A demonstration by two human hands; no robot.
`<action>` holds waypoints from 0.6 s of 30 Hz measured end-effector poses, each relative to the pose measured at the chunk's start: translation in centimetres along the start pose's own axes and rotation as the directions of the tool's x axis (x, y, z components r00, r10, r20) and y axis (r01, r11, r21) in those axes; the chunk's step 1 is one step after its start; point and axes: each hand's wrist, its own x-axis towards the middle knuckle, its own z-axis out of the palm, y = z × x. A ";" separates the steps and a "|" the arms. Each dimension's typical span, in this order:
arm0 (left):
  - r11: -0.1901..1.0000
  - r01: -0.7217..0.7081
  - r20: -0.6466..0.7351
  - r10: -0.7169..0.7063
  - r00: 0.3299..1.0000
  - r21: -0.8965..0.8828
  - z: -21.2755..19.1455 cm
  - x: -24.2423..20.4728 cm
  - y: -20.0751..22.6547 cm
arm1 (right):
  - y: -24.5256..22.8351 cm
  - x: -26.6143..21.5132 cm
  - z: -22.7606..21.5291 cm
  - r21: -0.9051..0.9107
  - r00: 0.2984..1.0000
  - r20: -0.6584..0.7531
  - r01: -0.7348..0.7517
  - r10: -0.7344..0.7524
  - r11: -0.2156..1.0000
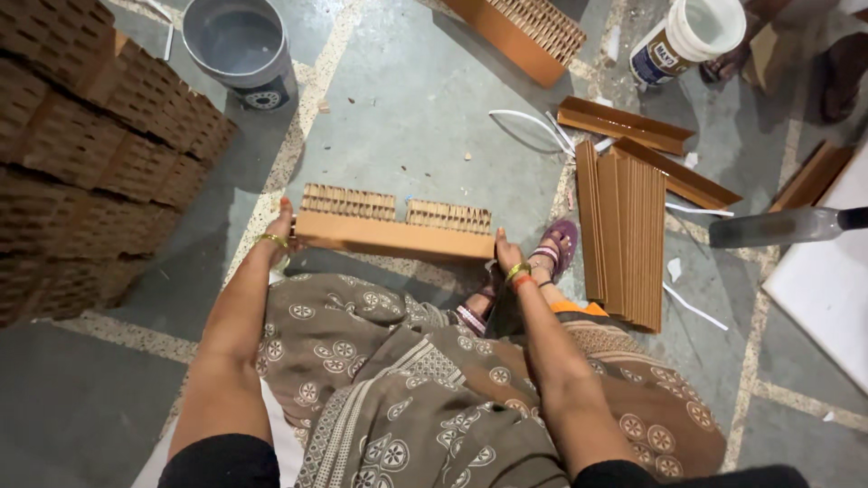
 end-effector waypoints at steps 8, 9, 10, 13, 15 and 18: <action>0.774 -0.256 -0.215 0.448 0.868 0.579 -0.8 -1.4 2.0 | -1.2 3.2 -1.4 0.219 0.982 -0.062 0.186 -0.177 0.958; 0.797 -0.294 -0.229 0.467 0.854 0.528 -0.7 -1.9 1.8 | -1.5 3.3 -1.2 0.431 0.992 -0.024 0.119 -0.120 0.894; 0.815 -0.332 -0.245 0.484 0.840 0.475 -0.5 -2.3 1.6 | -1.5 3.4 -1.2 0.620 0.997 0.023 0.041 -0.071 0.784; 0.878 -0.373 -0.350 0.465 0.813 0.300 0.0 -4.1 3.1 | -0.8 4.1 -1.6 0.683 0.980 0.193 -0.094 -0.055 0.725; 0.901 -0.402 -0.383 0.433 0.816 0.162 0.2 -3.7 3.4 | -1.1 4.2 -1.2 0.647 0.985 0.173 -0.115 0.002 0.754; 0.918 -0.395 -0.353 0.383 0.854 0.039 -0.4 -1.7 2.1 | -1.1 4.3 -1.2 0.716 0.970 0.237 -0.211 0.052 0.666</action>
